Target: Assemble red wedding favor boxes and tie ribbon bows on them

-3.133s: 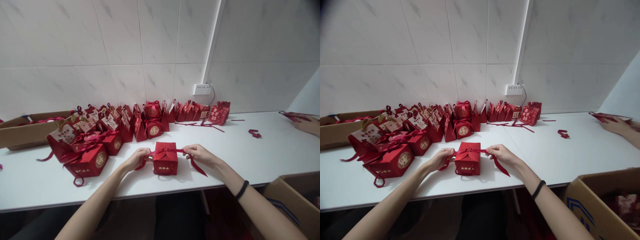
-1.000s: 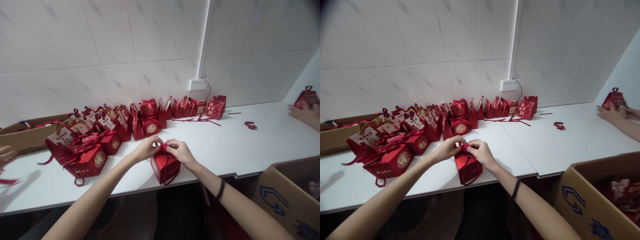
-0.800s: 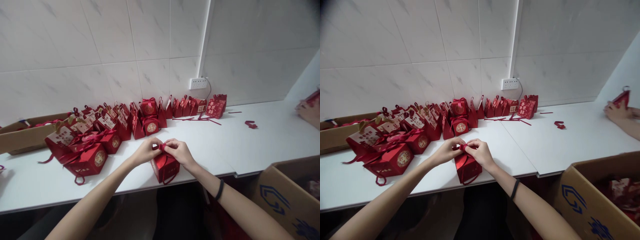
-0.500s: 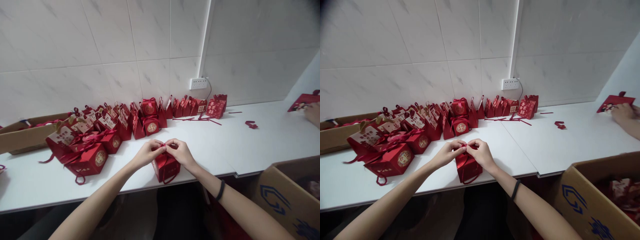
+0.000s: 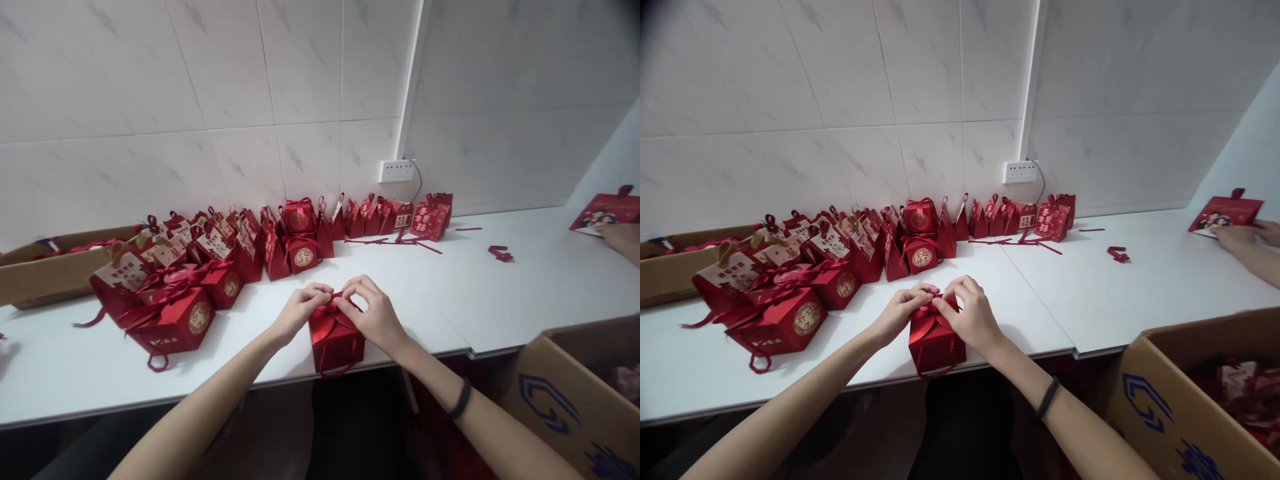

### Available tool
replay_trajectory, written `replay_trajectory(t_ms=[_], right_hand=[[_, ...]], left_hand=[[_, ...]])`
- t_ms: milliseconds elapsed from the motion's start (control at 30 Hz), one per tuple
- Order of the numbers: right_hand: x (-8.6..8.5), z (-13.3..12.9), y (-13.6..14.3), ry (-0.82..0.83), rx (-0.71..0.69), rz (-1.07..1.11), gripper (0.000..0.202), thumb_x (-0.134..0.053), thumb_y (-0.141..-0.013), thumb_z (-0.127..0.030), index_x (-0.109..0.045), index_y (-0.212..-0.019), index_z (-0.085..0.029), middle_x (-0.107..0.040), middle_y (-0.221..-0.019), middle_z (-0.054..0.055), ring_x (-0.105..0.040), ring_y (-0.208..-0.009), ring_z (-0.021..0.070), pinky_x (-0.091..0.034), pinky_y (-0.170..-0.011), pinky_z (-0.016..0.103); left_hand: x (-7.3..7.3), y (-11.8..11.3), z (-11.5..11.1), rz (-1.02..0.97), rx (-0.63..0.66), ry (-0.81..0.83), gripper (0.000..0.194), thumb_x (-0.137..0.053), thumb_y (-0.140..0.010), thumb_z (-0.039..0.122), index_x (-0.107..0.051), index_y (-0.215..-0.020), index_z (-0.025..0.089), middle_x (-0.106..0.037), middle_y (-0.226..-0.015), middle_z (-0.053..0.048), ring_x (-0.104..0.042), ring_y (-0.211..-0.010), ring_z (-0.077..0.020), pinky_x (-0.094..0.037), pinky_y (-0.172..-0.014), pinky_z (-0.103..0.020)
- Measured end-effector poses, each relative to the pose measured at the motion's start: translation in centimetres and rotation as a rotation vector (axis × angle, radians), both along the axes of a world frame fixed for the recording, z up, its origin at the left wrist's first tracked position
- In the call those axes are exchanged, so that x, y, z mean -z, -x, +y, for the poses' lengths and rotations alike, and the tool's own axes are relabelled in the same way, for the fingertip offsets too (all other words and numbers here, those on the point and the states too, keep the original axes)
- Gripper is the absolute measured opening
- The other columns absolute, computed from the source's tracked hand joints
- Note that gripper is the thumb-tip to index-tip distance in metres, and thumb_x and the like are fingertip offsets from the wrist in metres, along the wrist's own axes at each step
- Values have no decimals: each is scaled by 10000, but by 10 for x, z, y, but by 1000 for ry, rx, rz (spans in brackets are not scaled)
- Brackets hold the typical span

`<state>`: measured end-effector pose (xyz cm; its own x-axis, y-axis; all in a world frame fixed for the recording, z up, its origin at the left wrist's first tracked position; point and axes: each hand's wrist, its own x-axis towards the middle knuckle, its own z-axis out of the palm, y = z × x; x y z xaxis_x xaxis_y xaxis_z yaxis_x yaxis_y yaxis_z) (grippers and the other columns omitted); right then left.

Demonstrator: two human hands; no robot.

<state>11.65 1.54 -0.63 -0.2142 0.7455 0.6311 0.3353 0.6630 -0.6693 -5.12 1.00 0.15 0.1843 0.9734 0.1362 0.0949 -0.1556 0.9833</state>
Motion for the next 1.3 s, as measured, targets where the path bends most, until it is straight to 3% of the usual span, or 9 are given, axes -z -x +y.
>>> replay_trajectory(t_ms=[200,300,433,533,633,700,967,1133,1300], right_hand=[[3,-6,-2,-20,43,-100,26,-705,-739,-226,-684,-728,-215,-605,-901,56,-608,-888,211,-450,-865,400],[4,-4,-2,9,49,-89,63,-681,-751,-176,-683,-703,-218,-605,-873,44,-612,-875,198,-463,-851,374],[2,-1,-6,33,42,-90,100,-670,-752,-163,-673,-669,-220,-599,-849,26,-616,-837,173,-478,-815,321],[-3,-1,-11,95,14,-130,91,-666,-747,-180,-676,-668,-225,-614,-861,24,-623,-820,170,-481,-784,310],[-13,0,-16,200,-30,-202,99,-659,-738,-173,-681,-658,-227,-637,-894,27,-628,-812,171,-478,-773,314],[-21,1,-20,268,-65,-254,105,-657,-731,-167,-686,-647,-224,-646,-929,32,-631,-837,177,-474,-792,318],[-36,10,-33,331,-162,-382,102,-664,-719,-205,-699,-626,-229,-648,-1025,46,-614,-959,228,-424,-907,368],[-38,18,-38,359,-187,-426,87,-677,-705,-235,-710,-625,-227,-636,-1061,58,-605,-989,253,-422,-910,372],[-44,22,-49,364,-182,-519,106,-651,-732,-280,-702,-676,-207,-598,-1111,73,-591,-996,243,-433,-886,356]], left_hand=[[-1,0,-1,64,8,-54,291,-599,-748,357,-644,-550,149,-608,-1019,-81,-560,-999,-216,-397,-930,-348],[-6,0,-5,207,-12,-124,342,-547,-796,373,-650,-551,158,-596,-1085,-87,-544,-1054,-231,-386,-937,-366],[-11,-2,-16,547,-218,-260,292,-522,-844,341,-687,-653,194,-601,-1108,-67,-480,-1120,-259,-342,-969,-443],[-10,-3,-27,664,-312,-336,241,-520,-855,311,-688,-719,205,-604,-961,-60,-538,-946,-223,-413,-870,-399],[-6,-4,-36,604,-334,-338,204,-507,-856,291,-649,-749,190,-554,-819,-31,-545,-727,-153,-465,-719,-304],[-3,-5,-41,531,-381,-306,159,-518,-841,284,-611,-753,188,-540,-802,-16,-544,-698,-138,-478,-678,-278],[6,-10,-48,306,-430,-121,150,-534,-803,282,-538,-690,183,-556,-891,-44,-569,-891,-174,-520,-703,-271],[10,-9,-43,263,-442,-102,145,-524,-785,271,-518,-671,181,-563,-931,-65,-546,-954,-197,-502,-758,-294],[23,-3,-35,144,-446,-83,186,-535,-730,325,-510,-625,174,-587,-931,-74,-552,-932,-214,-467,-787,-325]])
